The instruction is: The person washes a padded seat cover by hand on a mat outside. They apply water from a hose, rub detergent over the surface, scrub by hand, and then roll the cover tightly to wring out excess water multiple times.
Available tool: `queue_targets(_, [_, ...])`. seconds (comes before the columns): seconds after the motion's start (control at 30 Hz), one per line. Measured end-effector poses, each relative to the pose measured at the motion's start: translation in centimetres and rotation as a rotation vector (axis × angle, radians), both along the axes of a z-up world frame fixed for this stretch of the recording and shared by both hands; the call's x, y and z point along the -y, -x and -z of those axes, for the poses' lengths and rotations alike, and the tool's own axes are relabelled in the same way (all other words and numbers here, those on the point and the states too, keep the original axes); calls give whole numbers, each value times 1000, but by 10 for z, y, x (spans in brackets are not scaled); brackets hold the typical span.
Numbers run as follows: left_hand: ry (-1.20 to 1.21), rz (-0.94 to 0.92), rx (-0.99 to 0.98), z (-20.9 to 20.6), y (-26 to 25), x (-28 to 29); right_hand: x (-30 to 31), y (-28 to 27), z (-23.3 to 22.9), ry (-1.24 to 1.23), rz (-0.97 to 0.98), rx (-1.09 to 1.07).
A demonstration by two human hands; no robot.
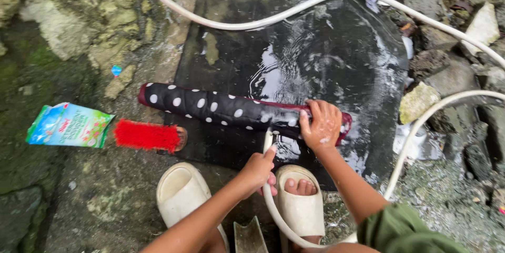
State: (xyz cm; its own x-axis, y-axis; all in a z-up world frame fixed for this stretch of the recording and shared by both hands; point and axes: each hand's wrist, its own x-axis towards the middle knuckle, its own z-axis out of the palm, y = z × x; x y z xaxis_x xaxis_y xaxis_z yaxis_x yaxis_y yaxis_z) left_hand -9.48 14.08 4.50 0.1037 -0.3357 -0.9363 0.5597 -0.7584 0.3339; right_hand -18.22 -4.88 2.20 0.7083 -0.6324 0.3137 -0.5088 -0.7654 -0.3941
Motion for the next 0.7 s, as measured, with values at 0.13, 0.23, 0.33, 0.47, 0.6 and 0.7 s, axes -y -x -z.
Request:
queue_targets(0.13, [-23,-157,-8,-9,-14,-27,-31,-31,-16,-9,-129,44])
queue_targets(0.23, [-12,-224,2,-7,-22,-40,-58,-83,-29,-137,-286,-86])
queue_targets(0.33, [-20,-325,34,-7,-35,-59,-67,-122,-44,190,-355,-36])
queue_targets(0.47, [9,-408,25,-4,-39,-75,-67,-141,-38,-238,-332,-595])
queue_targets(0.6, [52,-436,26,-2,-45,-73,-75,-135,-25,-78,-373,-433])
queue_targets(0.7, [66,-467,14,-1,-44,-68,-81,-137,-30,-49,-343,-441])
